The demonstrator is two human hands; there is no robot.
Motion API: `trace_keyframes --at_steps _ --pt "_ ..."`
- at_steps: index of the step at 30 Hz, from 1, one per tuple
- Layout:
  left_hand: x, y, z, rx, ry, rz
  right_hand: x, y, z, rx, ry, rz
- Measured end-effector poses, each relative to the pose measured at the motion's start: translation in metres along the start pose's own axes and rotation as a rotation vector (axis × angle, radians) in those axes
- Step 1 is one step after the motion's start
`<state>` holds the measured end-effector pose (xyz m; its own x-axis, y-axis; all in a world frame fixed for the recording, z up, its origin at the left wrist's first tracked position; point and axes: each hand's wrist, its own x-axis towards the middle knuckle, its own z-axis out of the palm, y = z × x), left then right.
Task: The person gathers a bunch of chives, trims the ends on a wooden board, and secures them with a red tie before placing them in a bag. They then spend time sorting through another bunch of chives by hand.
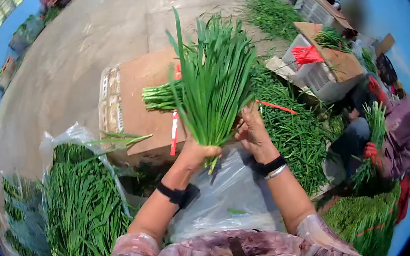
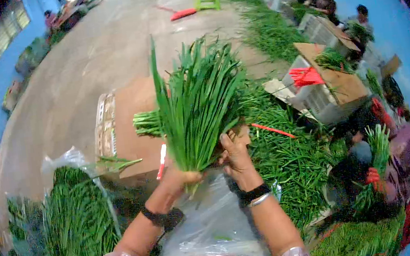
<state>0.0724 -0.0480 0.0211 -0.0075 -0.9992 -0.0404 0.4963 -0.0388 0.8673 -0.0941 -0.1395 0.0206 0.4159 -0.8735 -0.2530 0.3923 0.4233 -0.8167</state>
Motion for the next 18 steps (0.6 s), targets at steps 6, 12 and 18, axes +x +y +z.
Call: trace_keyframes --at_steps 6,12,18 --pt "-0.036 0.019 0.004 0.269 -0.062 -0.063 -0.002 -0.010 -0.025 0.346 0.053 -0.181" --pt "-0.062 0.003 -0.024 0.255 -0.184 -0.237 -0.027 -0.047 -0.044 0.367 0.014 -0.269" --pt "-0.094 0.013 -0.009 0.201 -0.144 -0.298 -0.054 -0.096 -0.098 0.434 -0.026 -0.311"
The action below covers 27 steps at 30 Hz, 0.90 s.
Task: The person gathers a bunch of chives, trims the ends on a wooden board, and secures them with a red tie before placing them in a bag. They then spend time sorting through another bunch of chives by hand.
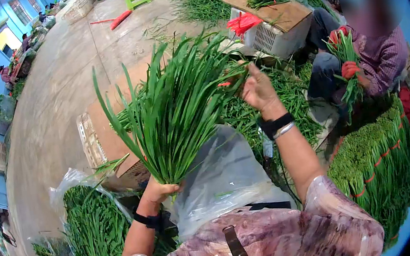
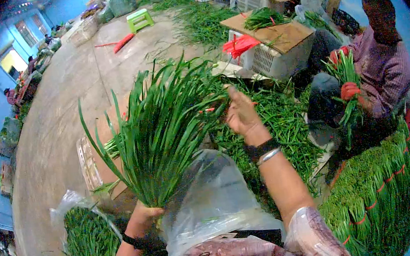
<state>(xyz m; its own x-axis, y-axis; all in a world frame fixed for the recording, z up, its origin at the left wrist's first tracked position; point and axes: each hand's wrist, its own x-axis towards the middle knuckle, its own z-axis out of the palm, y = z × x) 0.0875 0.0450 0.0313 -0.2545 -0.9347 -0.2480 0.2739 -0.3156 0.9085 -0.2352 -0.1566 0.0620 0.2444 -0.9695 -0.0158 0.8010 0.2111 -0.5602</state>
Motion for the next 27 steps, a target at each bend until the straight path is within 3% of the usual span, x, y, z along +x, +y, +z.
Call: trace_keyframes --at_steps 1,3,6,10,15,17,19,21,27 --pt "-0.004 0.002 0.001 -0.002 -0.014 -0.039 -0.009 -0.011 0.002 -0.114 0.030 -0.088" --pt "-0.007 0.000 0.005 -0.011 -0.013 -0.009 -0.008 -0.040 -0.001 -0.654 0.220 -0.166" --pt "-0.007 -0.004 0.007 0.009 -0.054 0.015 -0.002 -0.060 0.003 -1.278 0.338 -0.673" --pt "-0.006 -0.002 0.016 0.037 -0.120 0.050 -0.023 -0.070 0.070 -1.049 0.078 -0.308" --pt "0.000 -0.015 0.015 0.174 -0.126 0.195 -0.013 -0.057 0.078 -0.969 -0.016 -0.240" --pt "-0.004 -0.014 0.015 0.200 -0.097 0.184 -0.014 -0.058 0.074 -1.000 -0.048 -0.212" --pt "-0.011 -0.007 0.019 0.088 -0.060 0.027 -0.015 -0.060 0.068 -1.049 -0.105 -0.153" --pt "-0.008 -0.006 0.018 0.053 -0.076 0.032 -0.027 -0.061 0.075 -1.104 -0.102 -0.117" --pt "0.003 -0.003 0.024 -0.043 0.009 -0.015 -0.041 -0.068 0.081 -1.273 -0.184 -0.399"
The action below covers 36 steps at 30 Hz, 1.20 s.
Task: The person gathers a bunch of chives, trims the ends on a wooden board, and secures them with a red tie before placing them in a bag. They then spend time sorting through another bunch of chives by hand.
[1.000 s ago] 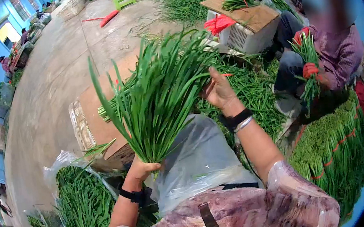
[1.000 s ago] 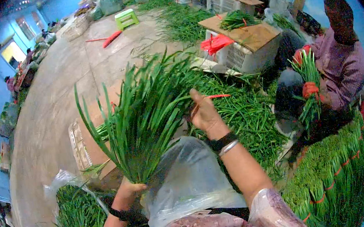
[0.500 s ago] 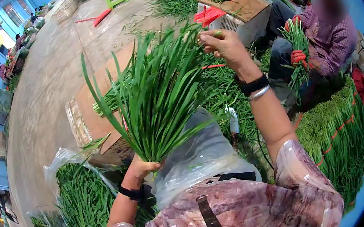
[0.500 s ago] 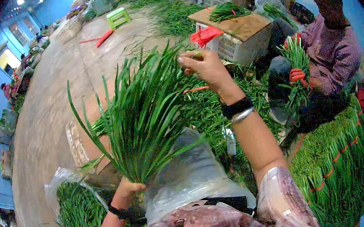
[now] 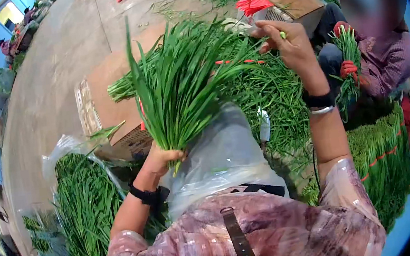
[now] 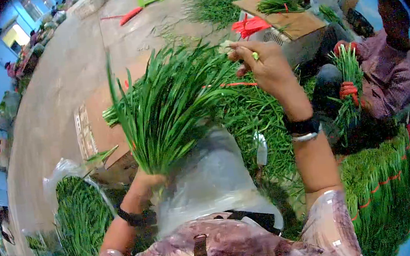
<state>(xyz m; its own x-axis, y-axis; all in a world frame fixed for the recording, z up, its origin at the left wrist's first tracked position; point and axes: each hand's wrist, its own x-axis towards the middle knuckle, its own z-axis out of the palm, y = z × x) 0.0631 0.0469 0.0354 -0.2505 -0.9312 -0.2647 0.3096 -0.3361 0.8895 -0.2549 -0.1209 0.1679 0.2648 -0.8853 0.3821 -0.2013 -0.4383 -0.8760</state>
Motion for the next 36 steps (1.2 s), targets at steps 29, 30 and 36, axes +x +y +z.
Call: trace_keyframes --at_steps 29,30,36 --pt "0.049 -0.013 0.022 -0.137 0.349 -0.151 -0.125 -0.114 0.008 0.114 -0.246 0.175" --pt "0.050 -0.014 0.024 -0.118 0.352 -0.131 -0.125 -0.119 0.015 0.122 -0.193 0.196" --pt "0.063 -0.017 0.042 0.245 0.330 -0.058 -0.085 -0.133 0.034 -0.149 -0.287 -0.214"
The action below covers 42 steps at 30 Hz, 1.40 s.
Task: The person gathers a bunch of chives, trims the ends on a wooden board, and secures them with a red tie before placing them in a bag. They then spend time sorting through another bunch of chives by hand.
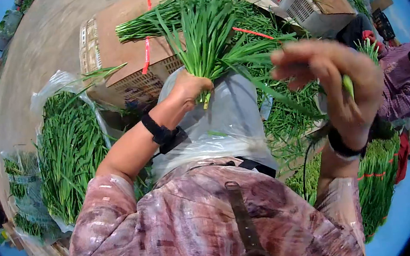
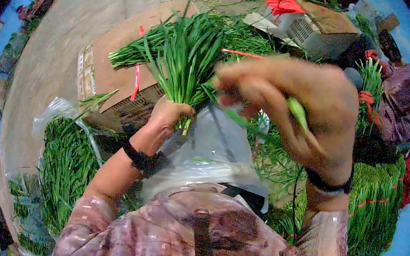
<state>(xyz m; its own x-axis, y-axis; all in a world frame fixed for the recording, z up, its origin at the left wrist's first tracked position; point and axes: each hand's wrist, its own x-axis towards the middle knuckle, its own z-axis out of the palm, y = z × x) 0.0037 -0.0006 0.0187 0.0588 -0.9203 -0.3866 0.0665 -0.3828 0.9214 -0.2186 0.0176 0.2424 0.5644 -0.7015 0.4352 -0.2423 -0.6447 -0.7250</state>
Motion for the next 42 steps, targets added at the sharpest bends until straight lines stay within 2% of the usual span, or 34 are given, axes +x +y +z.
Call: trace_keyframes --at_steps 1,3,6,8,11,14,17,18,19,21,23,24,25,26,27,28,29,30,31,32,33,34,36,37,38,40,41,42 --pt "0.000 0.001 0.002 0.094 -0.006 0.033 0.010 -0.001 0.006 0.013 0.045 0.004" --pt "0.008 -0.007 0.007 0.032 -0.005 0.051 0.024 0.002 0.018 -0.052 -0.108 -0.220" --pt "0.011 -0.010 0.013 -0.069 -0.003 0.045 0.022 -0.008 0.058 -0.236 -0.276 -0.429" --pt "0.008 -0.004 0.014 -0.135 -0.018 0.039 0.011 -0.012 0.084 -0.086 -0.277 -0.493" --pt "0.003 0.005 0.015 -0.176 -0.024 0.036 0.009 -0.020 0.082 0.110 -0.201 -0.549" --pt "0.000 0.008 0.011 -0.193 -0.032 0.000 0.012 0.003 0.046 0.279 -0.124 -0.331" --pt "0.000 0.005 -0.008 -0.154 -0.111 -0.077 -0.009 0.025 -0.028 0.293 0.266 0.168" --pt "-0.002 0.004 -0.012 -0.143 -0.124 -0.072 -0.017 0.059 -0.063 0.276 0.312 0.167" --pt "-0.004 0.005 -0.015 -0.091 -0.105 -0.058 -0.031 0.083 -0.090 0.185 0.467 0.251" --pt "-0.008 0.010 -0.018 0.017 -0.075 -0.025 -0.061 0.130 -0.136 0.238 0.725 0.369" --pt "-0.008 0.017 -0.024 0.166 -0.154 0.057 -0.107 0.185 -0.177 0.127 0.826 0.539" --pt "-0.007 0.019 -0.025 0.240 -0.194 0.099 -0.121 0.193 -0.178 -0.427 0.675 0.693" --pt "-0.008 0.018 -0.021 0.052 -0.222 0.087 -0.136 0.201 -0.178 -0.984 0.515 0.834" --pt "-0.006 0.022 -0.019 0.149 -0.216 0.112 -0.139 0.195 -0.152 -1.368 0.460 0.738" --pt "-0.004 0.029 -0.017 0.250 -0.210 0.133 -0.147 0.204 -0.139 -1.049 0.501 0.559" --pt "-0.005 0.033 -0.014 0.354 -0.210 0.149 -0.117 0.158 -0.091 -0.521 0.498 0.612" --pt "-0.007 0.036 -0.008 0.289 -0.182 0.174 -0.097 0.125 -0.054 -0.322 0.373 0.654" --pt "-0.008 0.046 -0.002 0.365 -0.213 0.177 -0.087 0.113 -0.020 -0.169 0.260 0.592" --pt "-0.009 0.060 0.003 0.439 -0.242 0.179 -0.074 0.093 0.015 0.097 0.165 0.648" --pt "-0.010 0.069 0.008 0.513 -0.272 0.183 -0.069 0.099 0.047 0.183 0.080 0.707" --pt "-0.011 0.072 0.012 0.396 -0.286 0.228 -0.064 0.108 0.076 0.041 0.029 0.649" --pt "-0.008 0.074 0.013 0.500 -0.285 0.285 -0.059 0.120 0.094 -0.100 -0.025 0.585" --pt "-0.008 0.087 0.012 0.704 -0.268 0.397 -0.054 0.149 0.101 -0.074 -0.131 0.625" --pt "-0.015 0.099 0.012 0.749 -0.268 0.263 -0.053 0.156 0.100 -0.062 -0.191 0.643" --pt "-0.016 0.103 0.009 0.801 -0.254 0.283 -0.051 0.147 0.089 0.279 -0.155 0.726" --pt "-0.013 0.107 -0.002 0.898 -0.231 0.327 -0.054 0.162 0.066 0.278 -0.111 0.714" --pt "-0.009 0.103 -0.010 0.783 -0.291 0.392 -0.059 0.180 0.050 -0.082 -0.164 0.518" --pt "-0.013 0.106 -0.014 0.797 -0.310 0.409 -0.065 0.204 0.034 -0.435 -0.212 0.311"
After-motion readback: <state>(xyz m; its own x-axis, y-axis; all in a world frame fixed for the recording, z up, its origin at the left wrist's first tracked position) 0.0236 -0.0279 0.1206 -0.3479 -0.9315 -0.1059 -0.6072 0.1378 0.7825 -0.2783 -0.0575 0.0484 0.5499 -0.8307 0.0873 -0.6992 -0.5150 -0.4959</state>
